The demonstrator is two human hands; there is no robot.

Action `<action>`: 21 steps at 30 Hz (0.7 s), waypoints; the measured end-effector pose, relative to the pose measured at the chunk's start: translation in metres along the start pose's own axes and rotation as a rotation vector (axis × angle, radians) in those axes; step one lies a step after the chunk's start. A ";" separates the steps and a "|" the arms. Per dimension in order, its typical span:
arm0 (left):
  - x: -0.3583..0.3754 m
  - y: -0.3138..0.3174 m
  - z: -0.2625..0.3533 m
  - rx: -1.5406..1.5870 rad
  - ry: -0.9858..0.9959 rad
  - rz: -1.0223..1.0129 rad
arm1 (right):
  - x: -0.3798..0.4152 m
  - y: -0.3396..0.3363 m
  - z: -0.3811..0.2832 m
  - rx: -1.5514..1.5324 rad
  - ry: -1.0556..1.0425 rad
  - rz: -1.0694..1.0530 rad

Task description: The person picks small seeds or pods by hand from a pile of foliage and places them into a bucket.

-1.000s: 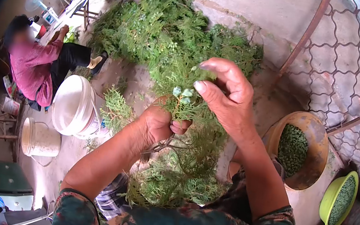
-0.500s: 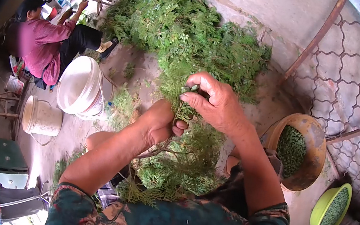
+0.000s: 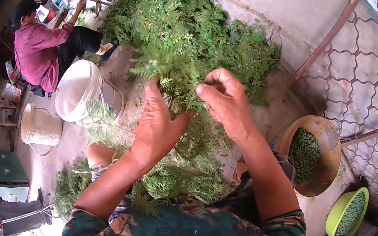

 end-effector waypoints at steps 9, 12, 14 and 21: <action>-0.030 0.031 -0.013 -0.082 0.125 -0.106 | -0.027 -0.010 0.012 -0.262 0.129 -0.009; -0.029 0.043 -0.037 -0.015 0.005 -0.161 | -0.031 -0.011 0.019 -0.343 0.189 0.007; -0.029 0.044 -0.041 -0.001 0.039 -0.172 | -0.035 -0.010 0.027 -0.369 0.223 0.028; -0.035 0.034 -0.034 -0.023 0.299 -0.097 | -0.044 -0.017 0.024 -0.301 0.120 0.180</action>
Point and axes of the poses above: each hand's wrist, its own x-axis away from the middle knuckle, its own y-axis out of the palm, z = x × y, the point moved 8 cm from there along -x, towards the middle knuckle, and after that the axes turned 14 degrees about y, right-handed, at the moved point
